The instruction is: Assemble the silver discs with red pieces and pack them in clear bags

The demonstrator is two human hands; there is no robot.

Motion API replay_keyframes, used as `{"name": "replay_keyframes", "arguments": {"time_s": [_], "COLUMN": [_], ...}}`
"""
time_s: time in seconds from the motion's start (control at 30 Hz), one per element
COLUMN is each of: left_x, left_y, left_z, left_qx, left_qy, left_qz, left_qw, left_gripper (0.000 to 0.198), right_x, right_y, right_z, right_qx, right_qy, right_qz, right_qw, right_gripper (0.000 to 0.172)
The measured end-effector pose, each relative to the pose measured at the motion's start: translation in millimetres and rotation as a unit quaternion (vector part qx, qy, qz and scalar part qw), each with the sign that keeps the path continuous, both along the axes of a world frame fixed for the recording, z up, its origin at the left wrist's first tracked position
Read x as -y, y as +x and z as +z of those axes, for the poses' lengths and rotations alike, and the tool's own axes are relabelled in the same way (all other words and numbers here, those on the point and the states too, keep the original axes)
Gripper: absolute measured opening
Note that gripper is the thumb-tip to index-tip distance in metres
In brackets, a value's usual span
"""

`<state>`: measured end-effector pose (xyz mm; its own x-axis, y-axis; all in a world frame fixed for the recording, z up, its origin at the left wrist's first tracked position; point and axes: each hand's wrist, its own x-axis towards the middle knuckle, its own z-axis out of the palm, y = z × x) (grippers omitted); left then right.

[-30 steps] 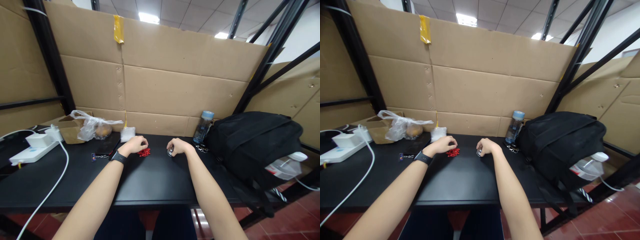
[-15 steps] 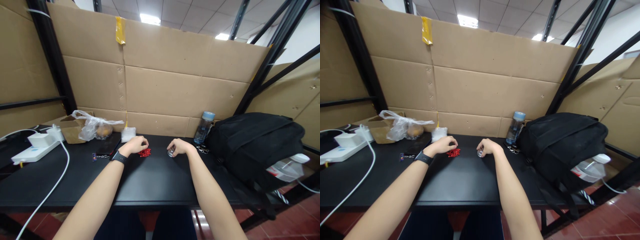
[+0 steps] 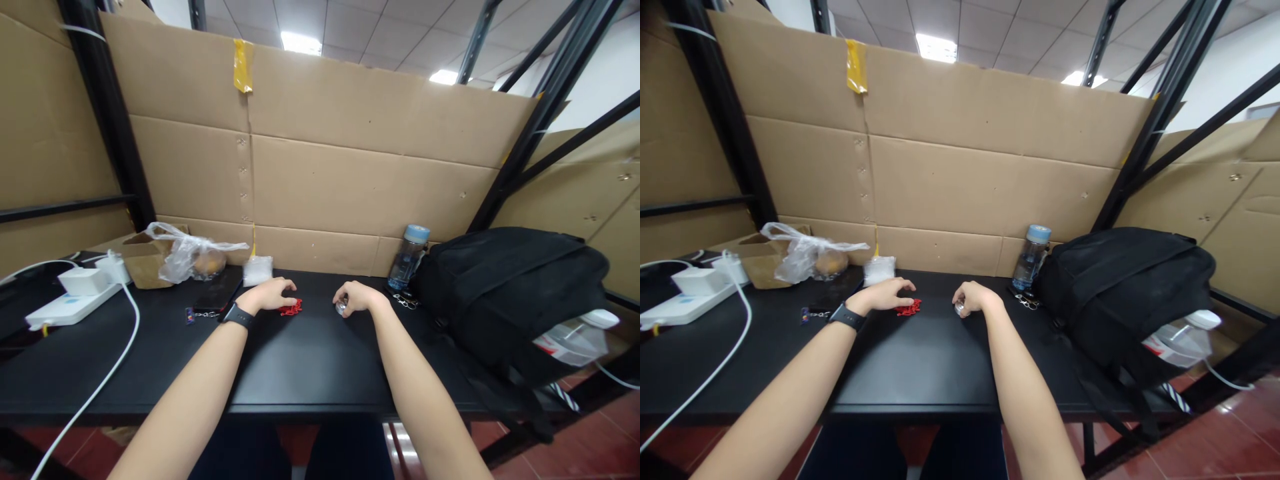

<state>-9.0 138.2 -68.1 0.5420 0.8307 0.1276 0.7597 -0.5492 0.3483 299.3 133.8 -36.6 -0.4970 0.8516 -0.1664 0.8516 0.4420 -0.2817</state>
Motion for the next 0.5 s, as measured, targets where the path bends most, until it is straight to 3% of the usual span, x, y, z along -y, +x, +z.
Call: {"name": "replay_keyframes", "arguments": {"time_s": [0.13, 0.3, 0.5], "left_x": [2.3, 9.5, 11.9], "left_y": [0.0, 0.9, 5.6], "left_z": [0.3, 3.0, 4.6], "left_qx": [0.009, -0.043, -0.073], "left_qy": [-0.017, -0.058, -0.033], "left_qz": [0.003, -0.014, -0.007], "left_qw": [1.000, 0.997, 0.997], "left_gripper": [0.050, 0.091, 0.079], "right_x": [1.4, 0.4, -1.5], "right_y": [-7.4, -14.2, -11.2], "right_z": [-2.6, -7.1, -8.3], "right_qx": [0.012, 0.017, 0.014], "right_qy": [0.003, 0.011, 0.010], "right_qz": [-0.016, -0.028, -0.028], "right_qw": [1.000, 0.999, 0.999], "right_gripper": [0.041, 0.037, 0.038]}}
